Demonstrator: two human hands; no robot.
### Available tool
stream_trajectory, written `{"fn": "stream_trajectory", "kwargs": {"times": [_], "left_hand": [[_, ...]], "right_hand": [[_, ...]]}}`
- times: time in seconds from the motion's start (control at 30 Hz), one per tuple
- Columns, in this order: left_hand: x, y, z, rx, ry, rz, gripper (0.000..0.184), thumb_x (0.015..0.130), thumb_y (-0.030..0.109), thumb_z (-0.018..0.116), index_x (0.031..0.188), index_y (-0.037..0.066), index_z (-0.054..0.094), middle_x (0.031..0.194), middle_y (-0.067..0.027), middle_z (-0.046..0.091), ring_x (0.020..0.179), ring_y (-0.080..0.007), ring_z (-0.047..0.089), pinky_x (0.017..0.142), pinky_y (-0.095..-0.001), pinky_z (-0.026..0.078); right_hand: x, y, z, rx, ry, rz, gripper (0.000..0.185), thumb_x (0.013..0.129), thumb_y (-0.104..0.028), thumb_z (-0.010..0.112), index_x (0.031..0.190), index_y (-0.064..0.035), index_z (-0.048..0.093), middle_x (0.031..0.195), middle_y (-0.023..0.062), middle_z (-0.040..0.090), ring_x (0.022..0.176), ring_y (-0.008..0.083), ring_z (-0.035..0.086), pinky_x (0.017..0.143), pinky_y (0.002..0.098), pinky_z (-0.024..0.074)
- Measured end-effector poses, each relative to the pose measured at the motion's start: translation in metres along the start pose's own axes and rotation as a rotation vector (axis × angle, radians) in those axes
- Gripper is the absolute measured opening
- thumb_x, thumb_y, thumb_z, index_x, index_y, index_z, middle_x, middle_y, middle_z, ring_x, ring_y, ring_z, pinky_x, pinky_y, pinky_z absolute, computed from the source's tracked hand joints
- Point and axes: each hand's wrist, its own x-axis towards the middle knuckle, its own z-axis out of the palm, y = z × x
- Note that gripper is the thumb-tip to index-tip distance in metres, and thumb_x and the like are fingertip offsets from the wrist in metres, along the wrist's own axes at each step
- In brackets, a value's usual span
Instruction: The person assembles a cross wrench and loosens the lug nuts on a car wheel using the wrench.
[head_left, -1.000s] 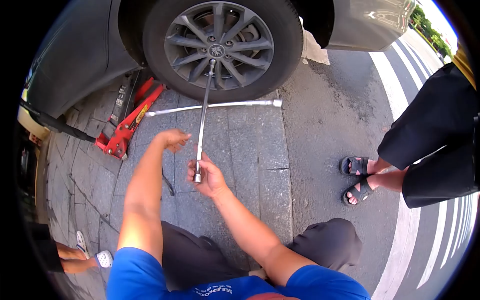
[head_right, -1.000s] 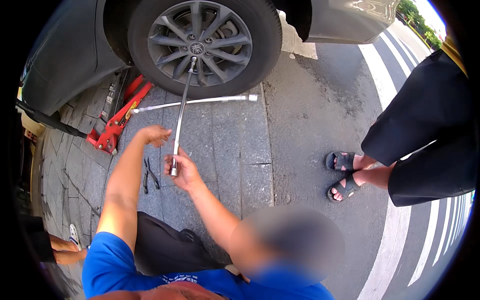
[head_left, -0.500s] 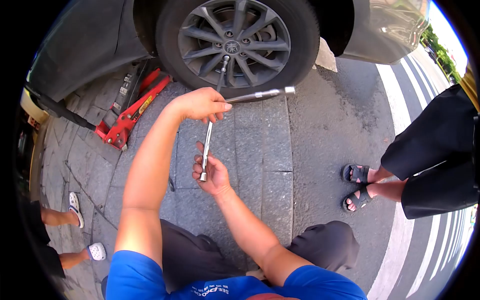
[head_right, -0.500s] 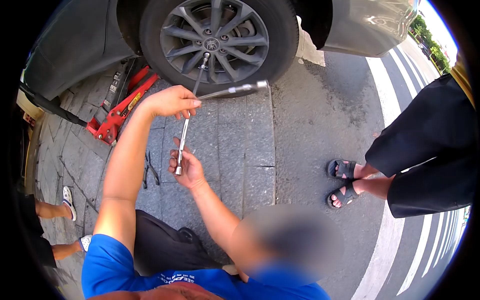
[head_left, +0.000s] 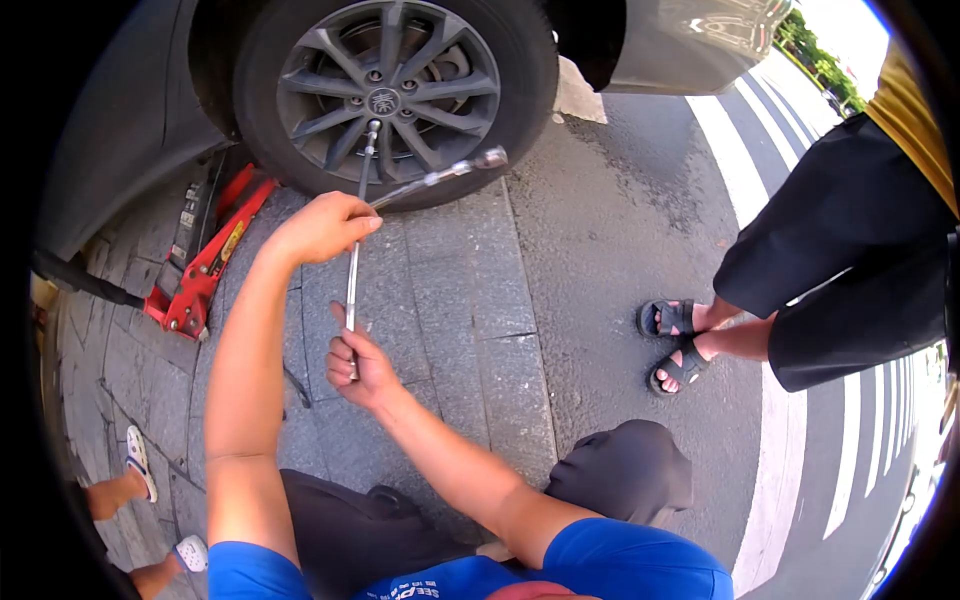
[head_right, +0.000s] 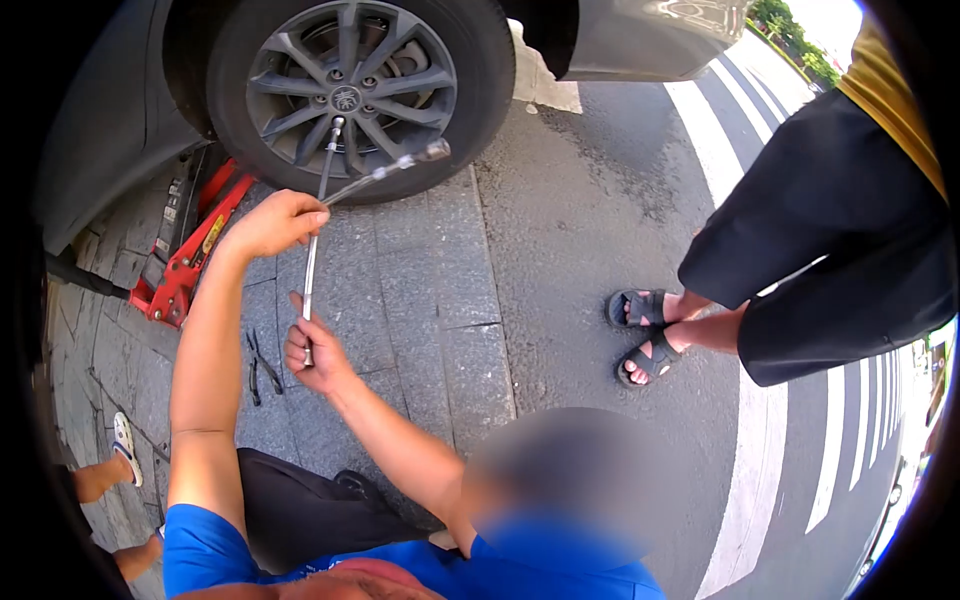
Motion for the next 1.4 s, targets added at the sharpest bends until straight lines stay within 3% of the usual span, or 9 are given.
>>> {"fn": "stream_trajectory", "kwargs": {"times": [0.17,0.3,0.5,0.67,0.73,0.87,1.03,1.2,1.4], "left_hand": [[0.006,0.013,0.018,-0.020,0.064,0.148,0.034,0.089,0.021,0.060,0.111,-0.006,0.061,0.089,-0.0133,0.067,0.080,-0.0184,0.063,0.074,-0.0319,0.052],[0.004,0.022,0.020,0.099,0.117,0.181,0.036,0.089,0.020,0.060,0.113,-0.006,0.061,0.099,-0.0189,0.068,0.091,-0.0261,0.066,0.082,-0.0349,0.051],[0.004,0.016,0.015,0.118,0.179,0.136,0.037,0.087,0.025,0.061,0.109,-0.004,0.063,0.098,-0.0220,0.067,0.095,-0.0338,0.065,0.084,-0.0385,0.050],[0.003,-0.002,0.013,0.188,0.180,0.043,0.038,0.087,0.028,0.061,0.105,-0.005,0.064,0.097,-0.0227,0.067,0.094,-0.0365,0.064,0.083,-0.0407,0.050],[0.001,-0.003,0.009,0.364,0.117,-0.180,0.041,0.087,0.032,0.059,0.098,-0.007,0.065,0.095,-0.0258,0.065,0.093,-0.0373,0.064,0.083,-0.0430,0.049],[0.008,-0.046,0.024,0.543,0.023,-0.192,0.049,0.086,0.043,0.058,0.087,-0.005,0.068,0.091,-0.0249,0.065,0.090,-0.0393,0.063,0.083,-0.0441,0.048],[0.018,-0.069,0.034,-0.176,0.033,-0.478,0.046,0.086,0.043,0.063,0.092,-0.003,0.062,0.077,-0.0172,0.066,0.069,-0.0282,0.066,0.061,-0.0415,0.053],[0.028,-0.071,0.062,-0.797,0.085,-0.476,0.036,0.084,0.038,0.069,0.089,0.006,0.053,0.063,-0.0034,0.052,0.052,-0.0172,0.054,0.046,-0.0328,0.046],[0.037,-0.085,0.072,-0.656,0.139,-0.442,0.034,0.084,0.034,0.069,0.083,0.006,0.050,0.059,-0.0032,0.049,0.045,-0.0167,0.050,0.040,-0.0330,0.041]], "right_hand": [[0.005,0.012,0.053,-1.166,0.699,-0.161,0.042,0.092,-0.015,0.052,0.133,-0.0109,0.043,0.065,0.0012,0.047,0.050,0.0128,0.045,0.044,0.0289,0.0391],[0.020,0.022,0.011,-1.604,0.624,-0.554,0.040,0.092,-0.015,0.053,0.129,-0.0053,0.045,0.070,0.0042,0.053,0.053,0.0152,0.050,0.046,0.0336,0.0432],[-0.002,0.015,0.034,0.021,0.233,-0.100,0.042,0.092,-0.035,0.056,0.131,-0.0227,0.047,0.072,-0.0004,0.052,0.050,0.0121,0.042,0.045,0.0231,0.0338],[0.007,0.007,0.026,-0.248,0.109,0.014,0.032,0.093,-0.036,0.054,0.119,-0.0170,0.051,0.063,-0.0018,0.044,0.049,0.0107,0.041,0.043,0.0236,0.0296],[0.010,0.012,0.046,-0.977,0.656,-0.053,0.026,0.094,-0.029,0.053,0.111,-0.0095,0.050,0.063,0.0002,0.046,0.049,0.0124,0.046,0.043,0.0267,0.0339],[0.016,0.023,0.018,-2.087,0.744,-0.559,0.029,0.091,-0.020,0.055,0.106,0.0041,0.046,0.064,0.0093,0.056,0.051,0.0206,0.055,0.049,0.0350,0.0461],[0.007,0.025,0.032,-1.558,0.435,-0.419,0.045,0.091,-0.018,0.054,0.131,-0.0019,0.040,0.073,0.0097,0.060,0.056,0.0241,0.057,0.054,0.0416,0.0464],[0.003,0.015,0.015,-0.096,0.052,-0.071,0.054,0.092,-0.024,0.054,0.141,-0.0197,0.033,0.074,0.0014,0.051,0.055,0.0136,0.049,0.046,0.0275,0.0366],[0.016,0.012,0.035,-1.350,0.618,-0.116,0.037,0.091,-0.017,0.052,0.121,0.0019,0.040,0.066,0.0066,0.051,0.050,0.0178,0.052,0.047,0.0309,0.0433]]}}
